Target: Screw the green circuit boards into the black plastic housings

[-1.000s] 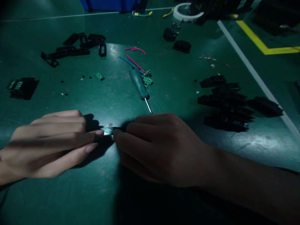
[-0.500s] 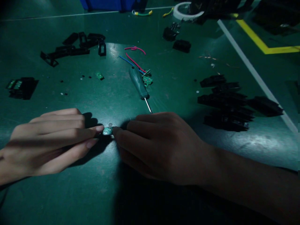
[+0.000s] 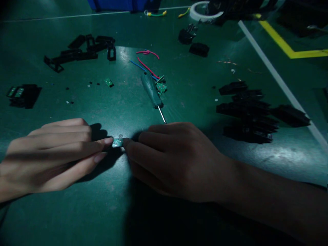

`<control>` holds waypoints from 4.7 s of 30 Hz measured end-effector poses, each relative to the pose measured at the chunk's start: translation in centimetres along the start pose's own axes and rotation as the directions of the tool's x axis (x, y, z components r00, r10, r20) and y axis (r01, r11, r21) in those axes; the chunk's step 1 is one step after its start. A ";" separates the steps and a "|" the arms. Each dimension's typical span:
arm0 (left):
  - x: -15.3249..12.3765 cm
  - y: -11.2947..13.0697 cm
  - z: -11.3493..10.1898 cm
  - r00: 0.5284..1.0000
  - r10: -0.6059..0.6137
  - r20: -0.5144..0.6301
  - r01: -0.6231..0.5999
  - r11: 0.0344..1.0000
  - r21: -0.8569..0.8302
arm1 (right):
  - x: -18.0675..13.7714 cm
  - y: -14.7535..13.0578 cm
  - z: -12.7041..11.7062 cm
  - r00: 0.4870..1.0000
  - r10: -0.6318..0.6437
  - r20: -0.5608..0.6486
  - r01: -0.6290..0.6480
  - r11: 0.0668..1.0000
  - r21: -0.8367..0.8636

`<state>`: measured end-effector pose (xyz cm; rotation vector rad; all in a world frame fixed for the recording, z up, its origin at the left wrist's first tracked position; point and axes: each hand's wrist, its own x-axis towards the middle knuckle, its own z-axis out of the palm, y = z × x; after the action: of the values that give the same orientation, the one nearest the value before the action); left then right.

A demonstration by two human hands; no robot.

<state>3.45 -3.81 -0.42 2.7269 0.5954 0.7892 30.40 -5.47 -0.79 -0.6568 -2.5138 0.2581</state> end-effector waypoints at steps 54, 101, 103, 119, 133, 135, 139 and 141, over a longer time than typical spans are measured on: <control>0.2 0.0 -0.1 0.998 0.065 -0.023 -0.065 0.998 -0.015 | -0.2 0.3 -0.3 0.996 -0.093 -0.003 0.093 0.995 0.022; -0.4 -0.2 0.2 0.998 0.044 0.035 -0.039 0.991 -0.132 | -0.5 0.5 0.0 0.993 -0.108 0.056 0.103 0.991 0.086; -0.5 -0.2 0.1 0.999 0.028 0.025 -0.025 0.993 -0.111 | -0.5 0.5 -0.1 0.992 -0.114 0.057 0.109 0.990 0.090; -0.4 -0.3 0.2 0.999 0.021 0.026 -0.019 0.997 -0.079 | -0.3 0.4 0.0 0.993 -0.110 0.034 0.106 0.989 0.102; 0.4 0.0 -0.2 0.997 0.071 0.028 -0.069 0.995 -0.077 | -0.1 0.5 0.0 0.992 -0.116 0.053 0.111 0.990 0.087; 0.2 -0.1 0.0 0.998 0.069 0.009 -0.068 0.994 -0.082 | -0.3 0.6 0.1 0.992 -0.115 0.045 0.112 0.990 0.082; -0.2 -0.1 0.0 0.998 0.066 0.018 -0.064 0.992 -0.111 | -0.5 0.1 -0.1 0.994 -0.110 -0.008 0.110 0.991 0.082; -0.1 0.0 -0.1 0.996 0.053 0.067 -0.046 0.993 -0.109 | -0.6 -0.3 -0.6 0.995 -0.086 -0.051 0.088 0.996 0.031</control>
<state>3.27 -3.89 -0.35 2.6673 0.4583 0.7122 31.04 -5.98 -0.41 -0.5327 -2.4780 0.2481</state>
